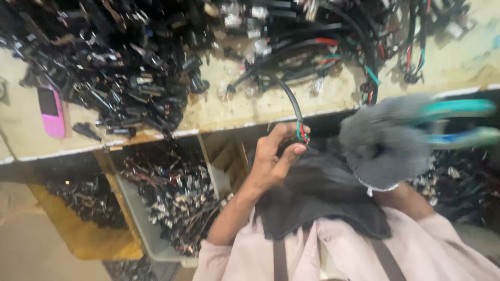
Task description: The person repeatedly picks up wire harnesses from a pile on a workbench, uses pliers to cut the ends, and places the trimmed pieces into a bin below. The process is continuous and repetitive throughout the clip.
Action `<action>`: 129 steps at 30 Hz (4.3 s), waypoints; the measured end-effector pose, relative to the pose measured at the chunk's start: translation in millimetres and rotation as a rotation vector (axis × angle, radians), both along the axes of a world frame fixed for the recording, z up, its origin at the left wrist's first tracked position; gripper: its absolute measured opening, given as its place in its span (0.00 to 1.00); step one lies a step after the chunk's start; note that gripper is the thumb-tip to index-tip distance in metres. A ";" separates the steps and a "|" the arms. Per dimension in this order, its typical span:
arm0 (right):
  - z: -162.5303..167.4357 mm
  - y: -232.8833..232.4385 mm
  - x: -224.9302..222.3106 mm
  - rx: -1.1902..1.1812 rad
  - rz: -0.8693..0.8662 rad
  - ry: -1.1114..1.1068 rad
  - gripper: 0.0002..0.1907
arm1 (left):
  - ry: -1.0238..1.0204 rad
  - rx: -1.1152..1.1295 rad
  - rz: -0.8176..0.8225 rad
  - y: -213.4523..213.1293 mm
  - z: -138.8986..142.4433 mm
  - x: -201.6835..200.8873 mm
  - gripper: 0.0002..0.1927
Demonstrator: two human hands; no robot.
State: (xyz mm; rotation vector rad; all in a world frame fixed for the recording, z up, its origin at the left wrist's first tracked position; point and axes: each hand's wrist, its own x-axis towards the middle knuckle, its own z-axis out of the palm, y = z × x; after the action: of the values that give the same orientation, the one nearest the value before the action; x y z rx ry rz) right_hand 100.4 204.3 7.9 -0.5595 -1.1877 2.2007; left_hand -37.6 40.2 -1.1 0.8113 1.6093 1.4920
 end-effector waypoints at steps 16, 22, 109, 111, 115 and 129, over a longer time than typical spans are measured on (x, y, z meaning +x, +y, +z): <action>-24.9 -5.8 -17.4 -0.413 -0.002 0.187 0.11 | 0.058 -0.049 -0.019 -11.5 -6.6 3.6 0.19; 17.0 34.7 -120.7 1.137 -0.099 -0.313 0.11 | 0.171 -0.037 -0.534 14.7 58.1 25.9 0.34; -14.0 75.1 -61.9 0.670 -0.069 -0.252 0.08 | 0.546 0.118 -0.572 27.4 30.5 47.7 0.19; 8.0 91.3 -63.2 0.474 -0.073 -0.173 0.12 | 0.823 -0.421 -0.912 29.0 14.6 40.7 0.21; 42.7 106.2 -15.4 0.810 -0.214 -0.176 0.05 | 0.788 -0.497 -0.521 15.1 -10.0 -0.3 0.19; 22.1 87.9 -7.4 1.422 -0.244 -0.795 0.10 | 1.432 -0.521 0.153 19.6 -22.9 -148.4 0.14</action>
State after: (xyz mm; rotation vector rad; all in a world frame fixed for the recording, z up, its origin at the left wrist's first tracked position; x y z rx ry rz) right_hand 93.0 292.2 30.0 -0.8162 -2.4430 0.4686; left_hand -185.9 59.8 -24.1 1.5876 2.9109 0.3153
